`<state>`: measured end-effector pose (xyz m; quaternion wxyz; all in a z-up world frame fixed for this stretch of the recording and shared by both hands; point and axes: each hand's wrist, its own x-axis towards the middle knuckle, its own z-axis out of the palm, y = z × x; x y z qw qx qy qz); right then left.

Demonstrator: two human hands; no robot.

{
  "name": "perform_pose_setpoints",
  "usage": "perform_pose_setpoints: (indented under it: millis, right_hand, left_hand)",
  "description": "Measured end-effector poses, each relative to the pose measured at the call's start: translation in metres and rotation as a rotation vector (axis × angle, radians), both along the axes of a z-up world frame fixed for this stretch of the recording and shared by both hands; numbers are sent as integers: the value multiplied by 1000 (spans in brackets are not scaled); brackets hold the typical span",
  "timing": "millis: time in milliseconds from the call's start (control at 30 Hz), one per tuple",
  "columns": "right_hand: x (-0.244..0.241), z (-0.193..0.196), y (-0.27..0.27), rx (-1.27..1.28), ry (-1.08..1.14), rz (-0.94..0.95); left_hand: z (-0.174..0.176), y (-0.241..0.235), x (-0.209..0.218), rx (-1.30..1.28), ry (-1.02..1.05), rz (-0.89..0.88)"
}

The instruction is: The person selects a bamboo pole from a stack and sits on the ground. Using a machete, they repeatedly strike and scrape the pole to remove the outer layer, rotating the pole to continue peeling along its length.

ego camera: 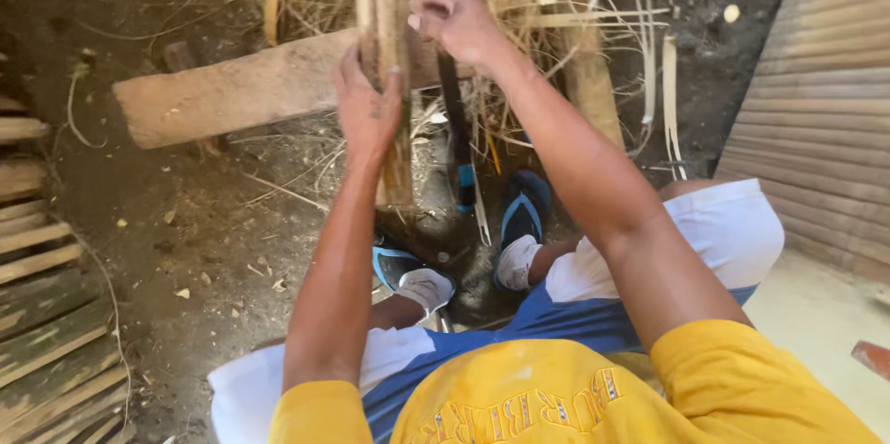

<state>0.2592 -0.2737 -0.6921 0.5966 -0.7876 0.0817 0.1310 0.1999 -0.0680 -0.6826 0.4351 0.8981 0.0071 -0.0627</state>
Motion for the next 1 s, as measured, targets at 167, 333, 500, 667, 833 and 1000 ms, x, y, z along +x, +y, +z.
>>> perform_pose_setpoints:
  millis: [167, 333, 500, 667, 833, 1000]
  right_hand:
    - [-44, -62, -67, -143, 77, -284]
    - [-134, -170, 11, -249, 355, 72]
    - [-145, -166, 25, 371, 226, -338]
    - [-83, -102, -75, -70, 199, -361]
    - [-62, -97, -126, -763, -432, -494]
    - [-142, -163, -111, -690, 140, 50]
  left_hand:
    - [-9, -11, -6, 225, -40, -39]
    - [23, -36, -35, 318, 63, -96]
    - [55, -66, -68, 452, 294, 19]
    - [38, -104, -91, 692, -543, -403]
    - [0, -126, -102, 368, 316, -661]
    - [-59, -104, -112, 235, 401, -624]
